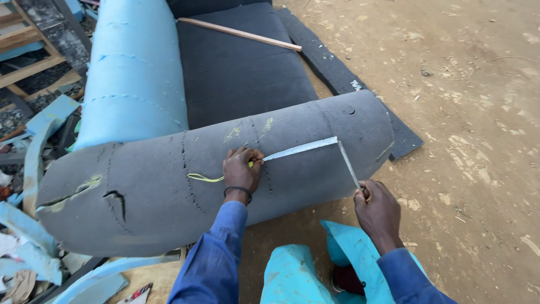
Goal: The person uses a metal ruler and a knife to cut a large roll of dark gray foam. They repeatedly measure sections of the foam with the ruler and score the surface with the knife to create straight cuts.
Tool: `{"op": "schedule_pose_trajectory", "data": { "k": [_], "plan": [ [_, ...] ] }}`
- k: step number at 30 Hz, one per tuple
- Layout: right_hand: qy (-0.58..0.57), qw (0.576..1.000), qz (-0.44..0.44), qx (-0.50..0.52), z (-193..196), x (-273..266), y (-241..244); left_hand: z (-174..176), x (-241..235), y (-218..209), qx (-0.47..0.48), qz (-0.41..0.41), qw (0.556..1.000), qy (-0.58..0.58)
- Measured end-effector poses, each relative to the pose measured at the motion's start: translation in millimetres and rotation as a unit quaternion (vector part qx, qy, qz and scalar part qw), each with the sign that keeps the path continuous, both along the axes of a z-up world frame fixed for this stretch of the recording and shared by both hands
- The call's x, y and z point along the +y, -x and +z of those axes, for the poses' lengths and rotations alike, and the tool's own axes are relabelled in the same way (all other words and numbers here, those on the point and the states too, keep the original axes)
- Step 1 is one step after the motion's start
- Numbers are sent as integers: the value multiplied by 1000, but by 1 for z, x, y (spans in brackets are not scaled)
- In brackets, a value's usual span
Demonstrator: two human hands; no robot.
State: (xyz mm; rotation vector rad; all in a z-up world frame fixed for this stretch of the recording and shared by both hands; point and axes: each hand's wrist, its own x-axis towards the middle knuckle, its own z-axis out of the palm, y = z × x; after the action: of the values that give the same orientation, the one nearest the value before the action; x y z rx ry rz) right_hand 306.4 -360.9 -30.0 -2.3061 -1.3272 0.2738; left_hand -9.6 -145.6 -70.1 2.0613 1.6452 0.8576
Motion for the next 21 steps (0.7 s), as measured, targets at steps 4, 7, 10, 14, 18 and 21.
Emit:
{"op": "schedule_pose_trajectory", "data": {
  "k": [4, 7, 10, 14, 18, 21],
  "plan": [
    [1, 1000, -2, 13, -7, 9, -13, -13, 9, 4, 2, -8, 1000, 16],
    [-2, 1000, 2, 19, -7, 12, -19, -15, 12, 4, -10, -17, 999, 27],
    [3, 1000, 3, 14, -9, 10, -22, -17, 14, 4, -22, -18, 999, 29],
    [10, 1000, 1, 2, -11, 4, -23, -19, 17, 5, -42, -16, 998, 35],
    [-2, 1000, 5, 8, -9, -4, -22, -15, 17, 7, -16, -12, 999, 51],
    [-20, 999, 9, 26, -12, -8, -22, -4, 10, 7, -10, -8, 998, 58]
  ]
}}
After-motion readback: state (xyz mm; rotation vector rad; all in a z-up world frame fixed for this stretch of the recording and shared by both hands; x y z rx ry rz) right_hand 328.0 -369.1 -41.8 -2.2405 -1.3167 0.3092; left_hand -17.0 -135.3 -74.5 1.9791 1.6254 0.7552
